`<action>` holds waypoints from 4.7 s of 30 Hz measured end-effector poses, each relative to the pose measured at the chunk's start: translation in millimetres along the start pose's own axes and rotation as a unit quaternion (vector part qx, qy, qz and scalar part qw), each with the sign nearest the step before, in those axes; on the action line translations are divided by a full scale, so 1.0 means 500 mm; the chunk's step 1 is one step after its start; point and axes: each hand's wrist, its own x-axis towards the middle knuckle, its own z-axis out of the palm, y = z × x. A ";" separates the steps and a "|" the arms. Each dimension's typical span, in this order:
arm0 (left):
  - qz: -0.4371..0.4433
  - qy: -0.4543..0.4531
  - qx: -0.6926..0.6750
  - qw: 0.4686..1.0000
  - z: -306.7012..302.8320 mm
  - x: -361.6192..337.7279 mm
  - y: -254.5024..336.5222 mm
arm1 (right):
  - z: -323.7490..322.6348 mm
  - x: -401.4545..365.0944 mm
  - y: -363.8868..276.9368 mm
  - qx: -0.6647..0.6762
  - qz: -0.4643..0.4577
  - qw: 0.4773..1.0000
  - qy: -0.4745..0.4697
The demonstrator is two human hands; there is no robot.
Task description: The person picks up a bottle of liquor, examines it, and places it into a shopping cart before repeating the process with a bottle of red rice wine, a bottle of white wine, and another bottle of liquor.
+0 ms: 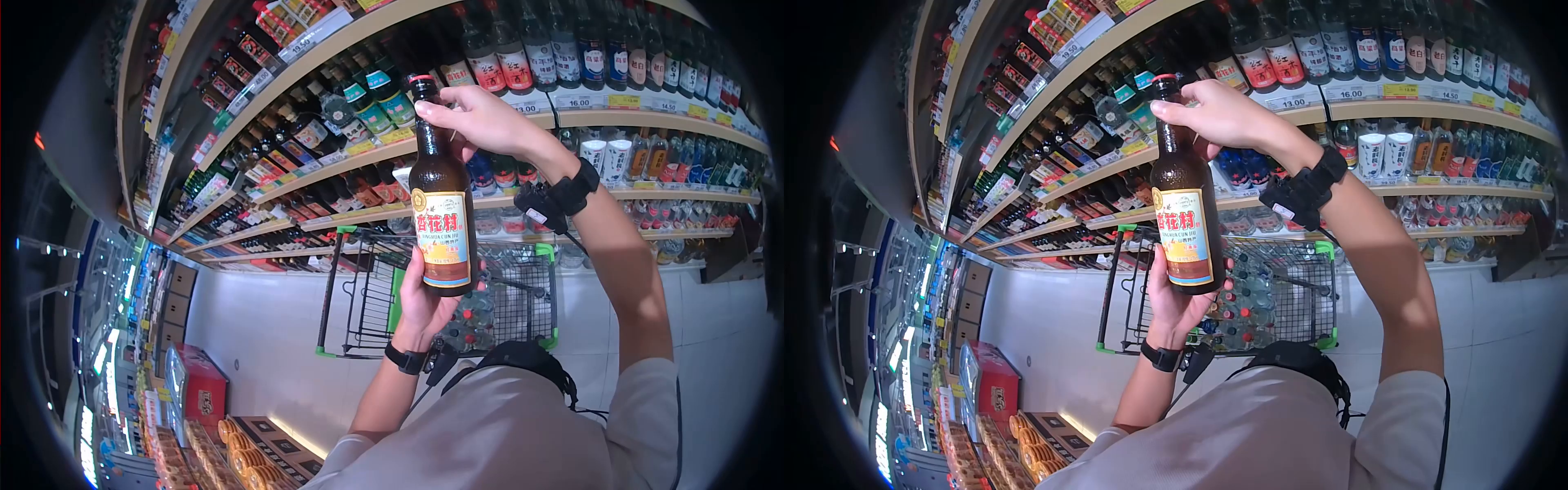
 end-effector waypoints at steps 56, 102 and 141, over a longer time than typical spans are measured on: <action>-0.173 -0.030 0.353 0.919 -0.533 -0.402 0.208 | 0.623 -0.073 0.135 -0.029 0.285 0.952 0.108; -0.321 0.195 0.358 0.855 -0.507 -0.141 0.016 | 0.393 -0.347 0.987 -0.240 0.428 0.832 0.259; -0.290 0.227 0.327 0.870 -0.439 -0.089 0.011 | 0.481 -0.213 1.107 -0.178 0.461 0.833 0.249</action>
